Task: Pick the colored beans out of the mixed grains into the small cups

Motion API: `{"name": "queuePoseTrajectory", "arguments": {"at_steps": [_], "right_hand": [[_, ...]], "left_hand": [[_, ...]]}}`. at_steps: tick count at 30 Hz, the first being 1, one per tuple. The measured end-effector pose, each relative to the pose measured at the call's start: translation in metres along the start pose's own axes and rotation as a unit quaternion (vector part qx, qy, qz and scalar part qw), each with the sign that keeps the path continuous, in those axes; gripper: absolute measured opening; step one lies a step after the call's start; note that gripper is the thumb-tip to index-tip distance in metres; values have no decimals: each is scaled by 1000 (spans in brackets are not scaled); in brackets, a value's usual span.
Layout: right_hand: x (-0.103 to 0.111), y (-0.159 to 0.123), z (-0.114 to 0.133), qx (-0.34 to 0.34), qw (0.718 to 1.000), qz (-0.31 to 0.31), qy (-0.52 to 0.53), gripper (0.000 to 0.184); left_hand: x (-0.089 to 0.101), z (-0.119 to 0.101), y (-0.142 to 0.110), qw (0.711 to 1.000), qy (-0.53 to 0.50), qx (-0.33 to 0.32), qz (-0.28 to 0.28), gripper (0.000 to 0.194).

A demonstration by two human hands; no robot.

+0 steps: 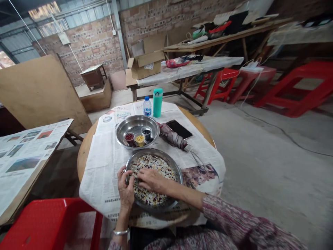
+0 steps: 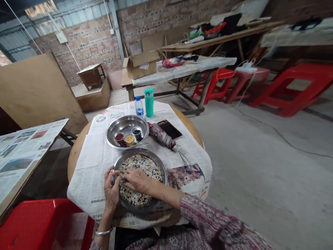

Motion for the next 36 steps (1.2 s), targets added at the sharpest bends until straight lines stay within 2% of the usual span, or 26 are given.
{"name": "queuePoseTrajectory", "arguments": {"at_steps": [2, 4, 5, 9, 12, 14, 16, 20, 23, 27, 31, 33, 36], "right_hand": [[-4, -13, 13, 56, 998, 34, 10, 13], [-3, -25, 8, 63, 997, 50, 12, 5], [0, -29, -1, 44, 998, 49, 11, 4], [20, -34, -49, -74, 997, 13, -5, 24], [29, -23, -64, -146, 989, -23, -14, 30], [26, -12, -55, -158, 987, -35, -13, 29], [19, -2, -35, -137, 990, -33, -3, 32], [3, -4, 13, -9, 1000, 2, 7, 26], [0, -24, 17, 44, 998, 34, 13, 13], [12, -45, -23, -23, 999, 45, 16, 17], [28, -42, -62, -135, 991, 0, -6, 29], [30, -32, -65, -177, 984, -20, -15, 29], [25, -18, -44, -183, 983, -27, -17, 30]], "left_hand": [[0, 0, 0, 1000, -1, 1, 0, 14], [0, 0, 0, 1000, -4, -1, 0, 14], [0, -1, 1, 1000, -5, -3, 1, 14], [0, -1, 4, 1000, -8, -14, 3, 15], [1, -1, 6, 1000, -4, -19, 3, 16], [1, 0, 7, 1000, 0, -19, 4, 16], [1, 1, 7, 1000, 2, -20, 4, 16], [2, 1, 8, 1000, 6, -30, -2, 17], [1, 0, 9, 999, 10, -32, -3, 17], [1, -1, 10, 1000, 2, -23, -1, 18], [1, -2, 10, 1000, -3, -19, -3, 19], [1, -1, 11, 1000, -2, -17, -3, 20], [2, 1, 11, 1000, 3, -20, 1, 21]]}}
Point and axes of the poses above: each hand's wrist, its own y-axis towards the middle knuckle, its own x-axis out of the back of the hand, z = x × y, the point moved 7 cm from there along y, towards the middle knuckle, and after that the axes turned 3 degrees about z, right-handed, at the moved point
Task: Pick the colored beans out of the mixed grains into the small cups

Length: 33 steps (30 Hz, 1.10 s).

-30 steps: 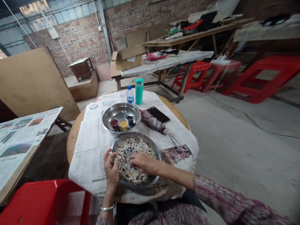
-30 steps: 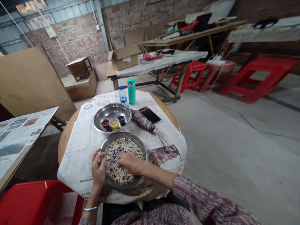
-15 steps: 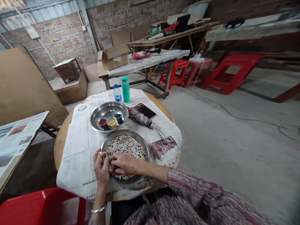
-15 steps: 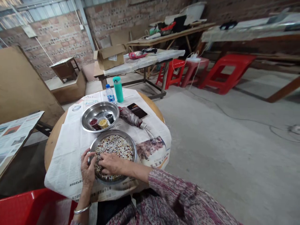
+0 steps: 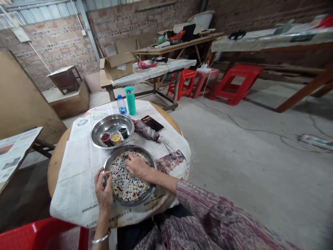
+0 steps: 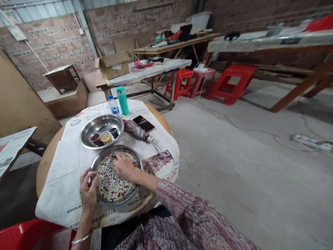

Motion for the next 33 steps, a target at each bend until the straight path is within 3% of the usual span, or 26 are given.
{"name": "queuePoseTrajectory", "arguments": {"at_steps": [4, 7, 10, 13, 15, 18, 20, 22, 25, 28, 33], "right_hand": [[-10, -16, 48, 111, 993, 30, 9, 30], [-15, -35, 58, 186, 981, 62, 11, 15], [-12, -44, 30, 164, 984, 68, 10, 11], [-4, -46, -10, 106, 993, 42, 24, 28], [5, -49, -31, 67, 997, -13, 41, 40], [17, -62, -45, 48, 991, -105, 63, 40], [20, -74, -48, 35, 985, -155, 62, 32], [19, -88, -49, 19, 976, -207, 73, 27], [10, -104, -51, -2, 953, -275, 123, 25], [-7, -111, -49, -2, 938, -302, 168, 25], [-23, -118, -45, 20, 906, -369, 208, 36]], "left_hand": [[1, 2, 1, 1000, 5, -8, -2, 20], [0, 1, 1, 1000, 3, -12, -5, 19], [-1, -4, -1, 1000, 5, -6, -6, 16], [-3, -9, -4, 1000, 17, -5, 1, 14], [-2, -12, -5, 999, 36, -8, -8, 13], [2, -28, -6, 991, 117, -68, -4, 13], [-4, -47, -8, 972, 185, -131, 63, 18], [-15, -62, -15, 940, 241, -173, 167, 31], [-32, -71, -29, 886, 308, -172, 300, 54], [-48, -73, -41, 850, 333, -143, 382, 52], [-87, -85, -53, 829, 253, -138, 478, 45]]}}
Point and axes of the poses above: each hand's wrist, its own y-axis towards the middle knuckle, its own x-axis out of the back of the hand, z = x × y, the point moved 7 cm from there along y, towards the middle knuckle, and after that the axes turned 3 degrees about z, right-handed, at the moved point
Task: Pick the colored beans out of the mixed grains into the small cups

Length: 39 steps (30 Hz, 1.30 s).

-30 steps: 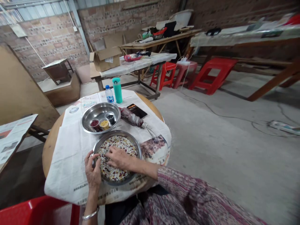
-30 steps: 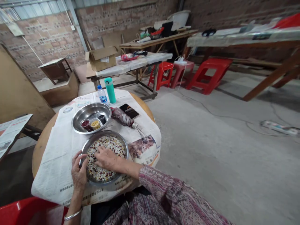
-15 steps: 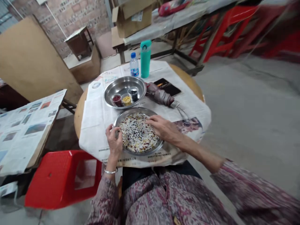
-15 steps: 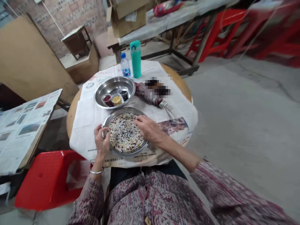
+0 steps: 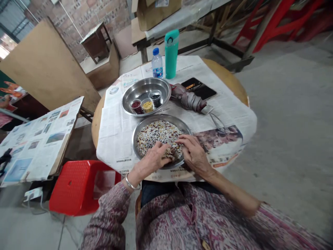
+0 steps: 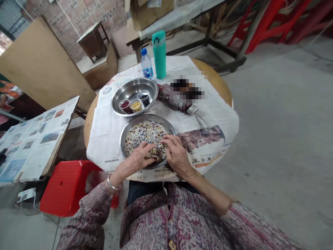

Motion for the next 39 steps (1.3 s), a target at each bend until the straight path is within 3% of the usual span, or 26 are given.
{"name": "queuePoseTrajectory", "arguments": {"at_steps": [4, 7, 10, 14, 18, 20, 24, 27, 30, 34, 39], "right_hand": [[1, -4, -1, -11, 1000, -23, 6, 44], [3, -4, 0, -18, 999, -25, 12, 50], [4, -2, 3, -15, 1000, -23, 10, 51], [4, -1, 5, -14, 1000, -24, 11, 50], [4, -1, 5, -20, 999, -26, 10, 51], [3, -2, 4, -20, 999, -23, 11, 50], [3, -2, 4, -19, 1000, -20, 13, 51], [3, -2, 3, -24, 999, -19, 20, 51], [4, -2, 2, -33, 999, -25, 28, 52], [4, -2, 3, -37, 998, -33, 36, 56], [4, -1, 4, -35, 998, -30, 30, 60]], "left_hand": [[-9, -19, 34, 997, 38, -71, 16, 33], [-2, -17, 58, 990, 113, -87, -9, 26], [20, 4, 69, 982, 176, -16, -62, 23], [49, 38, 53, 963, 197, 117, -142, 20], [48, 56, 32, 956, 163, 180, -163, 51], [39, 58, 28, 965, 111, 184, -152, 52], [17, 41, 36, 986, -11, 116, -120, 20], [5, 15, 43, 992, -75, 26, -99, 19], [5, -5, 50, 987, -107, -56, -108, 24], [16, -9, 66, 987, -20, -96, -125, 28], [26, 6, 89, 984, 153, -67, -66, 31]]}}
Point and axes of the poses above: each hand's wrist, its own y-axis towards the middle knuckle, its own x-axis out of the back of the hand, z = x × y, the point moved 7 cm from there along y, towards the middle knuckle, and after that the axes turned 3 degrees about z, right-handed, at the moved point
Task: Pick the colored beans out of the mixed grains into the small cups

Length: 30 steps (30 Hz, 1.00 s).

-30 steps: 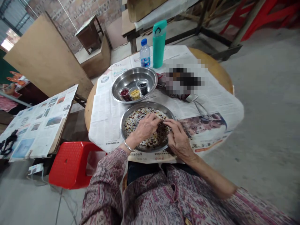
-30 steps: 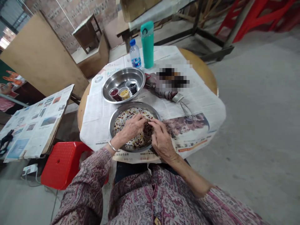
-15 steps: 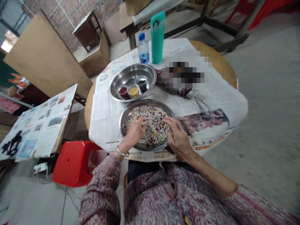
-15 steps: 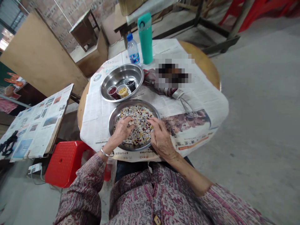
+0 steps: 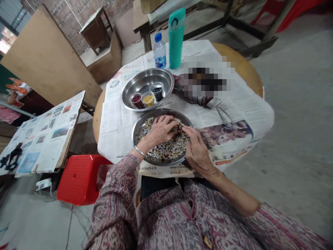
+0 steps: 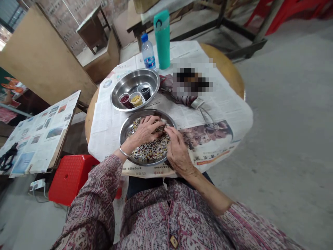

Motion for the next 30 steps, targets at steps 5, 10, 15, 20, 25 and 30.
{"name": "queuePoseTrajectory", "arguments": {"at_steps": [5, 10, 15, 20, 25, 30], "right_hand": [[0, 1, 2, 9, 1000, 5, -8, 60], [0, 1, 1, -7, 1000, 11, 0, 61], [-1, -1, -1, -17, 1000, 12, 8, 56], [-2, -1, -3, -13, 1000, 7, 4, 54], [-1, 1, -1, 1, 1000, 5, -1, 55], [0, 1, 0, -6, 1000, 9, 0, 58]], "left_hand": [[8, 29, -23, 994, 33, 100, 37, 22], [7, 17, -72, 990, -88, 97, 59, 32], [-4, -31, -73, 990, -103, -54, 75, 48], [-10, -21, -38, 997, -33, -32, 58, 29], [8, 25, -37, 996, -25, 87, -11, 39], [17, 42, -40, 981, -7, 182, -73, 33]]}}
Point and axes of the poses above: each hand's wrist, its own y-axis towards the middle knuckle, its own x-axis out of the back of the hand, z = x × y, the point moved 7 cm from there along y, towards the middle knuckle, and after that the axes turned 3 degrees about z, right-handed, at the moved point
